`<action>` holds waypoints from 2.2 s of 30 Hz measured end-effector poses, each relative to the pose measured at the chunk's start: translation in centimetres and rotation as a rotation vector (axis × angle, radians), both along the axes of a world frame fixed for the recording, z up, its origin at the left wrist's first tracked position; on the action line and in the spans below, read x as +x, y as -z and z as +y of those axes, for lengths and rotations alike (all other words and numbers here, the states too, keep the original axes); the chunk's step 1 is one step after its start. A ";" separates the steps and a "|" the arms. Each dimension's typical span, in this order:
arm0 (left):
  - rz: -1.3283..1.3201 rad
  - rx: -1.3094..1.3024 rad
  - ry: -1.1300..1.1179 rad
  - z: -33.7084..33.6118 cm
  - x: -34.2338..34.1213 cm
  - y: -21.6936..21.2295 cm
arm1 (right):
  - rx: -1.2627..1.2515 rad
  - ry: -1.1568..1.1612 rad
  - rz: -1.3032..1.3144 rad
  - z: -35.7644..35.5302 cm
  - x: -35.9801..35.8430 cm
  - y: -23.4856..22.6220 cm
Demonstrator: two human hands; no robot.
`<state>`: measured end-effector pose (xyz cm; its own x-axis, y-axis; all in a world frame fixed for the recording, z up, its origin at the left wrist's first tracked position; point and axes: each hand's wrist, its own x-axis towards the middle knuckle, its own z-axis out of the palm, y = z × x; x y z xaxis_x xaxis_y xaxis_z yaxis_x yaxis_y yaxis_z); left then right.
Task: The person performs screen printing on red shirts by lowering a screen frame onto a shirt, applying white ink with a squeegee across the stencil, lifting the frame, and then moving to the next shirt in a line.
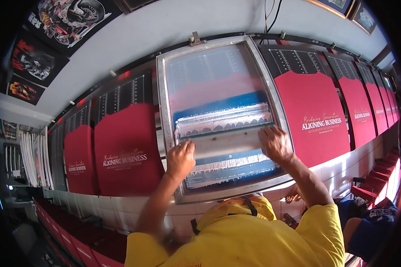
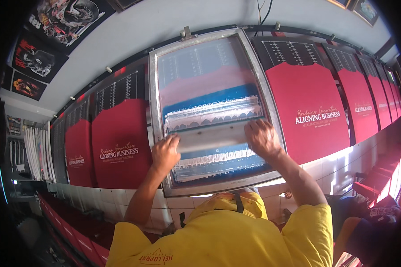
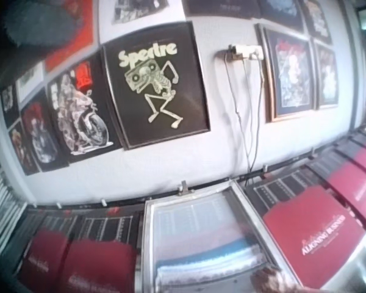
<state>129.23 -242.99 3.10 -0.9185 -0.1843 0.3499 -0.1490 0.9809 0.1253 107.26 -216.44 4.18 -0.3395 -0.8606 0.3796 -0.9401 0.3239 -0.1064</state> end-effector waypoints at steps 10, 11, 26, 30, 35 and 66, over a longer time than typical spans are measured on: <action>-0.208 0.106 -0.041 -3.0 -3.6 -4.7 | -0.207 -0.113 0.177 -2.6 -4.3 -1.7; -0.156 0.102 -0.023 -2.3 -2.7 -5.0 | -0.188 -0.097 0.116 -1.9 -3.7 -1.9; -0.144 0.079 -0.083 11.4 11.4 -1.0 | 0.080 0.049 -0.056 10.0 12.0 -0.1; -0.199 -0.016 -0.047 12.1 12.3 0.5 | 0.144 0.053 -0.108 10.7 13.3 0.1; -0.206 0.197 0.027 11.3 13.0 -2.0 | 0.041 0.097 -0.250 10.9 13.0 -0.4; 0.227 0.859 -0.681 1.0 12.8 3.7 | -0.860 -0.014 -1.543 12.3 -1.1 4.3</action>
